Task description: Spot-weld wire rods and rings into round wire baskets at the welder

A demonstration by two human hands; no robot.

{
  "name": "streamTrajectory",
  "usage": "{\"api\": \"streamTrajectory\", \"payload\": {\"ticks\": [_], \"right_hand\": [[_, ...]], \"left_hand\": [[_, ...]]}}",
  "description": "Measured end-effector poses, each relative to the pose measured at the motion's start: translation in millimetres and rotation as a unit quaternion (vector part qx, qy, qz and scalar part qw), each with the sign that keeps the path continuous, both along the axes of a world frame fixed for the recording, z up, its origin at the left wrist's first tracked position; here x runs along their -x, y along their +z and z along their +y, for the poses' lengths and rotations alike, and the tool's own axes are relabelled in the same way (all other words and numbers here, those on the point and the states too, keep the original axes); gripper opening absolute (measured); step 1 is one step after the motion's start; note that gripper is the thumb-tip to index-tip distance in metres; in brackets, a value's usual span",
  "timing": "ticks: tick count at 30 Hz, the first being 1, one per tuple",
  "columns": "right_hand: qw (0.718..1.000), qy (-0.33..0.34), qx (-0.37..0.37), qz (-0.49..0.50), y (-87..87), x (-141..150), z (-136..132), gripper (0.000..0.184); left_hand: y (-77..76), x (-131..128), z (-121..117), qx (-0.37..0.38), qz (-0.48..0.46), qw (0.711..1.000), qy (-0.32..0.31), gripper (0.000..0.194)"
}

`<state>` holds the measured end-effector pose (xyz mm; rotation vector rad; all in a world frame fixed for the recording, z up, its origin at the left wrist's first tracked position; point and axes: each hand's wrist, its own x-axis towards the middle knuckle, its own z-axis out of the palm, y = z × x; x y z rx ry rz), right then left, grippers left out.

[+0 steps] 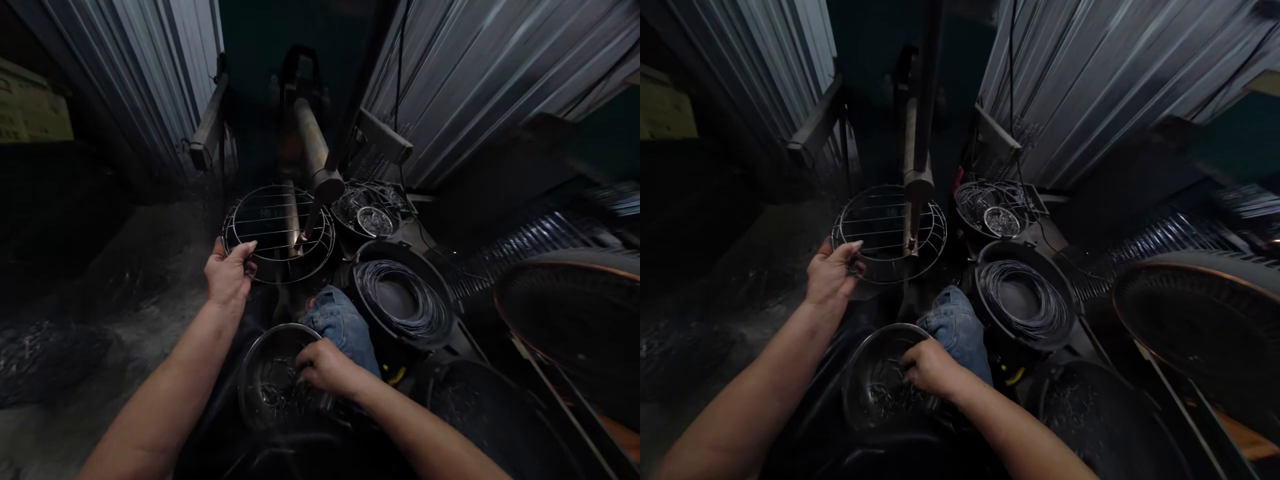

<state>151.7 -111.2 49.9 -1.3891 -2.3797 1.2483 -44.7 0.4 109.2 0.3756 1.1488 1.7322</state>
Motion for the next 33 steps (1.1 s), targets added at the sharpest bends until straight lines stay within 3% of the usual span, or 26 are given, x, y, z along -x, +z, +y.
{"api": "streamTrajectory", "payload": {"ticks": [2,5,7,10,22,28,33], "right_hand": [[0.989,-0.080,-0.050,0.115,16.5,-5,18,0.019],[0.929,-0.215,-0.162,0.253,40.1,-6,51,0.012],[0.892,-0.267,-0.210,0.297,48.7,-2,72,0.016],[0.875,-0.299,-0.233,0.301,50.2,6,93,0.014],[0.901,-0.293,-0.134,0.289,44.7,10,108,0.013],[0.853,-0.372,-0.108,0.350,48.4,25,103,0.022],[0.829,-0.391,-0.099,0.387,42.6,28,101,0.022]], "left_hand": [[0.2,0,2,-0.004,0.006,1.000,0.003,0.040],[0.0,-1,3,-0.009,0.019,1.000,0.011,0.040],[-0.1,-2,3,-0.009,0.022,1.000,0.009,0.040],[0.3,-2,3,-0.010,0.027,1.000,0.004,0.039],[1.1,10,6,-0.017,0.026,0.999,-0.015,0.039],[8.9,13,9,-0.009,0.028,0.999,-0.024,0.038],[6.4,19,18,-0.006,0.036,0.999,-0.031,0.040]]}}
